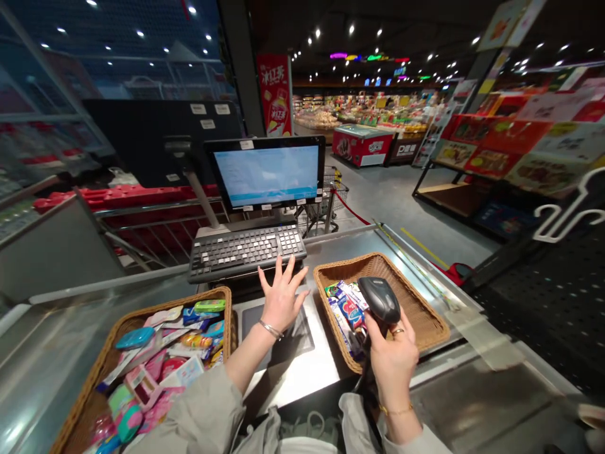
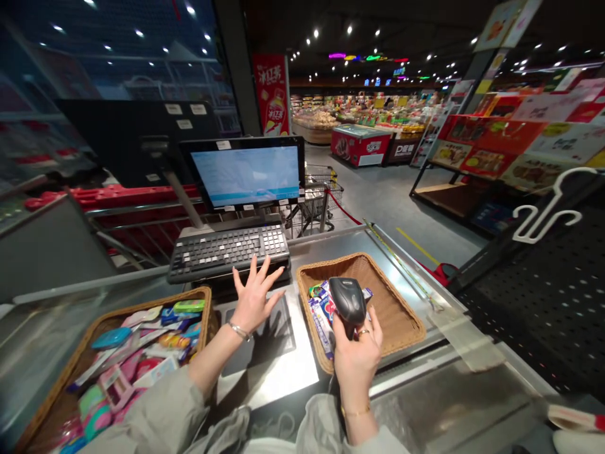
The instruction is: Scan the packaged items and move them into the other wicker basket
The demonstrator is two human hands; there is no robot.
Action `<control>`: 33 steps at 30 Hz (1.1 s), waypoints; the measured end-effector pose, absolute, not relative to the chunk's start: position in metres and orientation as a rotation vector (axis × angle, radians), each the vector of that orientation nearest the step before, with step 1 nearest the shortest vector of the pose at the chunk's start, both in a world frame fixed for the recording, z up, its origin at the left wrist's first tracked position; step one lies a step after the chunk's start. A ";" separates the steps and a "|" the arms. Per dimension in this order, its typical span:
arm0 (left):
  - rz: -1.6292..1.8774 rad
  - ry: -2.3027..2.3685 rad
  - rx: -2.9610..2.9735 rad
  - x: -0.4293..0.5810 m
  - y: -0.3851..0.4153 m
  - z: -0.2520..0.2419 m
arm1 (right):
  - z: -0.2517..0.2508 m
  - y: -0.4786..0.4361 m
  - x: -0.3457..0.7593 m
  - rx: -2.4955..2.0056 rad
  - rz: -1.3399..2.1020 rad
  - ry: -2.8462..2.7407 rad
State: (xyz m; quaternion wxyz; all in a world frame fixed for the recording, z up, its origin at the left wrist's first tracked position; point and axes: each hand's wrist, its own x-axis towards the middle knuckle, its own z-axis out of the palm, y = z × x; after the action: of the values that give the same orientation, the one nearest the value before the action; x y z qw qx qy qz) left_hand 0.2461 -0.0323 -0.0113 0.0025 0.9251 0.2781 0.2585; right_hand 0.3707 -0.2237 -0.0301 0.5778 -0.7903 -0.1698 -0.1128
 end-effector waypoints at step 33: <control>0.543 1.947 2.491 -0.014 -0.051 -0.052 | -0.053 -0.120 0.222 -1.624 0.304 -1.338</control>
State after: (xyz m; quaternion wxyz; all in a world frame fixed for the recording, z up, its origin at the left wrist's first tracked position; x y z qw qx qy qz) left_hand -0.0137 -0.0511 -0.0515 -0.0331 0.7760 0.6067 0.1693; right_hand 0.2215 -0.1195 -0.0531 0.4863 -0.6674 -0.5500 0.1250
